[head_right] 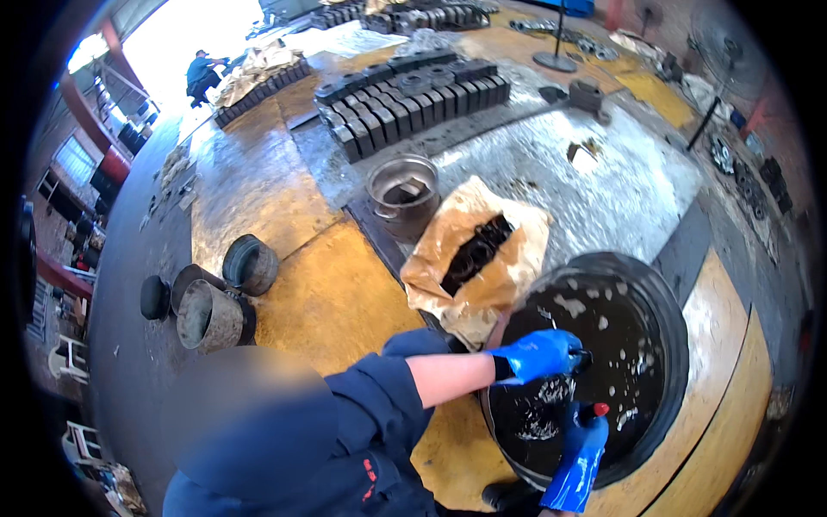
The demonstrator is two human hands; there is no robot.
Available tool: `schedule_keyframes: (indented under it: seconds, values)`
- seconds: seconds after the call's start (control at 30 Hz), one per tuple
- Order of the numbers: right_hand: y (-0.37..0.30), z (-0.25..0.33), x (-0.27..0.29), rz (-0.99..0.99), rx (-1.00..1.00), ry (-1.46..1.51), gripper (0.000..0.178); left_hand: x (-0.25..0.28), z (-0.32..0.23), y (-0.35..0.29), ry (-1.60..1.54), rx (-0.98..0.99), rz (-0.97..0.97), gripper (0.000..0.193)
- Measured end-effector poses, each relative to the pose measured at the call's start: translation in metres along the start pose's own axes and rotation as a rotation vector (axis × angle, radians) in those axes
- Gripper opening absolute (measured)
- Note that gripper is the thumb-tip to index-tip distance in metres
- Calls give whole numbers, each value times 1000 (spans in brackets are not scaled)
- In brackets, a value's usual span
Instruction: The person cleans various metal components by scrubbing them with a brush inside a bucket filled with liquid and then placing the cleaned items into a bag.
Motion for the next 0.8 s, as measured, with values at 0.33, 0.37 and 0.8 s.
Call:
schedule_keyframes:
  seconds: [0.33, 0.37, 0.8]
  values:
    - [9, -12, 18, -244, 64, 437, 21, -2, 0, -14, -529, 196, 435, 30]
    - [4, 17, 24, -264, 70, 489, 22, -6, -5, -16, -504, 290, 413, 31]
    - [-14, 36, 18, -254, 314, -102, 27, -57, 21, 4, -530, 313, 620, 41]
Point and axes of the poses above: each hand's wrist, its own y-axis towards the middle knuckle, its own x-axis out of the back of the hand, z = x × y, the point moved 3 cm from there along y, towards the middle knuckle, and after that the axes turned 3 degrees about x, right-handed, at the moved point
